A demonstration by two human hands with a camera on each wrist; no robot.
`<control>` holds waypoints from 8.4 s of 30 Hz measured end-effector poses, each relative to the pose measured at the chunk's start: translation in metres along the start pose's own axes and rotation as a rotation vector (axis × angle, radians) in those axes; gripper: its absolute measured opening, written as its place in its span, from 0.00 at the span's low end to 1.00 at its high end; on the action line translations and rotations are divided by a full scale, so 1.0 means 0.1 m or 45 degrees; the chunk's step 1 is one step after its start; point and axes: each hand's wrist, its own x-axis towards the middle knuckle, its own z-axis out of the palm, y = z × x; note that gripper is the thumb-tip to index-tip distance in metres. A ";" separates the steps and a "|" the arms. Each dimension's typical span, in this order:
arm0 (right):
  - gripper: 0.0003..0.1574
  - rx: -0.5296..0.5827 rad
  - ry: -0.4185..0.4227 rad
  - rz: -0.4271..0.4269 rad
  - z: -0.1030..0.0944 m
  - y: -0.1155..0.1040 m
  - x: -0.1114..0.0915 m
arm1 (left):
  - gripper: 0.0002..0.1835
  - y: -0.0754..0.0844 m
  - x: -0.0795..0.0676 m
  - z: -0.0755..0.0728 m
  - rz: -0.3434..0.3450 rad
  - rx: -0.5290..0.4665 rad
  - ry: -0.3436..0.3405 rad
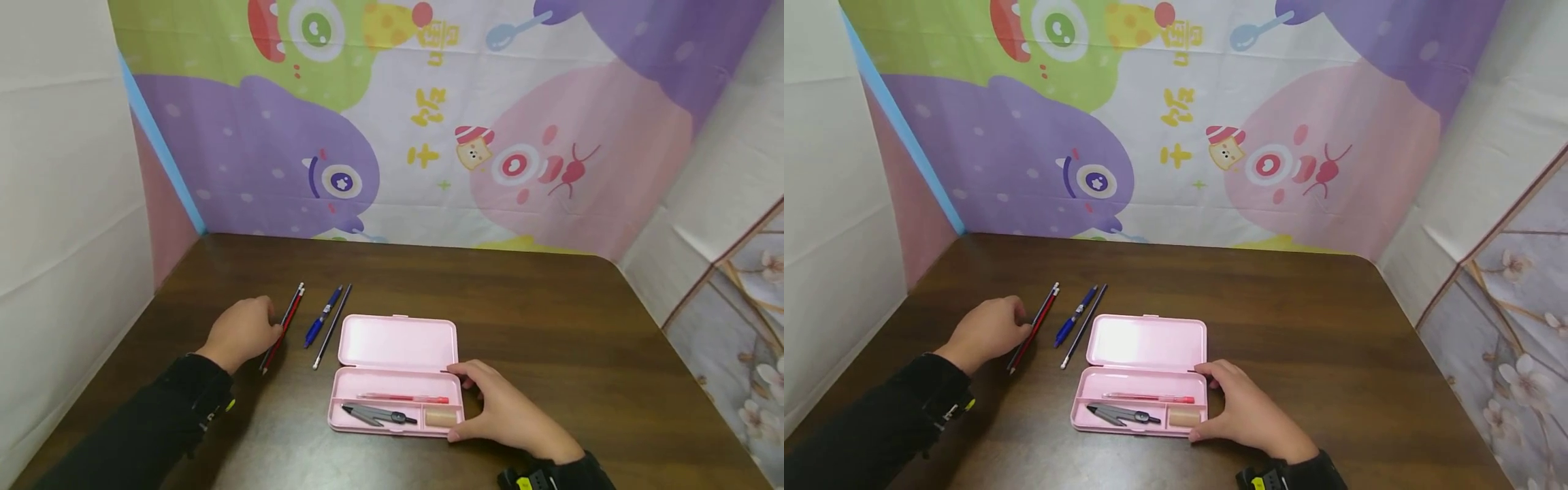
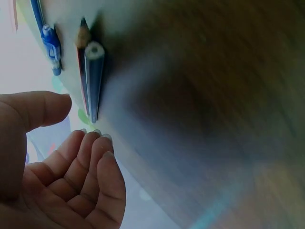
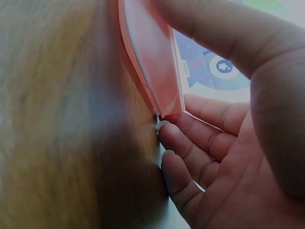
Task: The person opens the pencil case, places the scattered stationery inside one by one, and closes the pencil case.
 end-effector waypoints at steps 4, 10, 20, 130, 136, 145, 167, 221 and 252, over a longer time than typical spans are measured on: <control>0.59 0.001 -0.005 0.001 0.00 -0.01 0.01 | 0.11 0.01 0.01 0.02 -0.016 -0.027 -0.034; 0.59 0.015 -0.018 0.019 0.00 -0.02 0.00 | 0.06 0.01 0.05 0.01 -0.021 -0.047 -0.081; 0.59 0.024 -0.021 0.030 -0.01 -0.01 0.00 | 0.07 0.15 0.15 0.05 0.007 0.150 -0.073; 0.58 0.007 -0.026 0.006 0.00 0.01 0.00 | 0.07 1.79 -0.48 0.54 0.778 0.371 -0.183; 0.57 -0.002 -0.025 -0.006 0.00 0.02 -0.01 | 0.05 1.76 -0.49 0.54 0.814 0.309 -0.221; 0.57 0.010 -0.033 -0.006 0.01 0.03 0.00 | 0.03 1.66 -0.47 0.49 0.858 0.331 -0.144; 0.59 0.033 -0.048 0.031 0.01 0.01 0.00 | 0.11 0.46 -0.02 0.02 0.409 0.218 0.110; 0.58 0.033 -0.059 0.039 0.00 0.02 0.00 | 0.03 -0.11 0.22 0.06 -0.104 -0.101 -0.140; 0.60 0.047 -0.047 0.041 -0.02 0.01 -0.02 | 0.08 0.67 0.03 -0.05 0.150 -0.039 -0.017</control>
